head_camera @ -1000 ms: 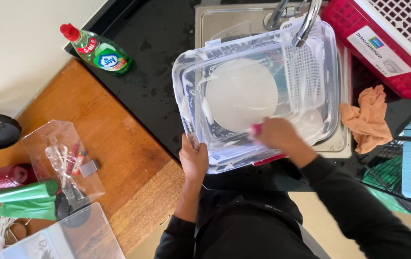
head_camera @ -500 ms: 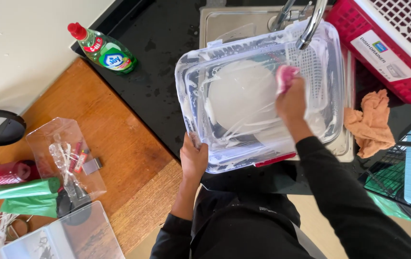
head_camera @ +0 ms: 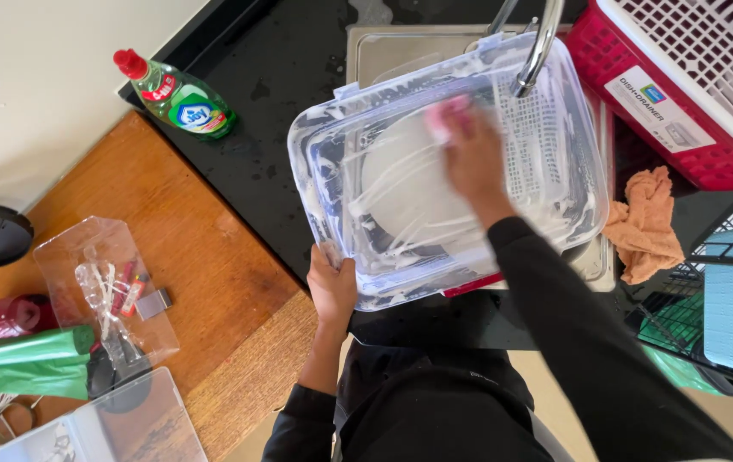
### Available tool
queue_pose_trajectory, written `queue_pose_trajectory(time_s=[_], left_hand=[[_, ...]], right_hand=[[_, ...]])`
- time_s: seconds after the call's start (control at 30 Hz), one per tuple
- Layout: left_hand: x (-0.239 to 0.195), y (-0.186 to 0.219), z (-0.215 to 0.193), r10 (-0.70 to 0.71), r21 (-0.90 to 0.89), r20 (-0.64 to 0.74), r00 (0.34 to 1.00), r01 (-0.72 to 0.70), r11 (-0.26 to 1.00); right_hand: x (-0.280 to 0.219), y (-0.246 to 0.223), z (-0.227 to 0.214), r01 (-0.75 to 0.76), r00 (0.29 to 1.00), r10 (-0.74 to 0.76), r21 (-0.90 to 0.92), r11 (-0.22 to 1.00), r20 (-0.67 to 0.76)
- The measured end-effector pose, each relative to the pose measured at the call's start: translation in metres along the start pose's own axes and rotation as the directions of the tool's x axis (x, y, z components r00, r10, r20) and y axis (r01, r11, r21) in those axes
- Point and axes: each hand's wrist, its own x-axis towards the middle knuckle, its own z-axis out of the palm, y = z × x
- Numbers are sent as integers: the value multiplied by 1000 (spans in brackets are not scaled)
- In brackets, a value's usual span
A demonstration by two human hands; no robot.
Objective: Washing a plastic container and a dish rack in a sink with soap and a sponge.
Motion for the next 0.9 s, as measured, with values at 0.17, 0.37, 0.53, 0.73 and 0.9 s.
queue_pose_trajectory(time_s=[0.17,0.37,0.53,0.73,0.9], left_hand=[[0,-6,5,29,0,-20,999,-29,1000],[-7,0,4,-69,-143,56,996,76,987],[-7,15,3,-54,-34,31,998,55,998],[-10,14,-1,-22,116,52,998,16,993],[-3,12,-1,-83,36,-29,996,84,996]], right_hand=[[-35,58,-26,-214,970,152,-368,905,-191],[-116,-66,28,-251,841,275,-113,961,465],[-61,-157,31,111,971,-155,234,966,180],[30,-67,9,343,929,-352,-93,935,-115],[-3,57,-24,23,951,-76,-178,984,-298]])
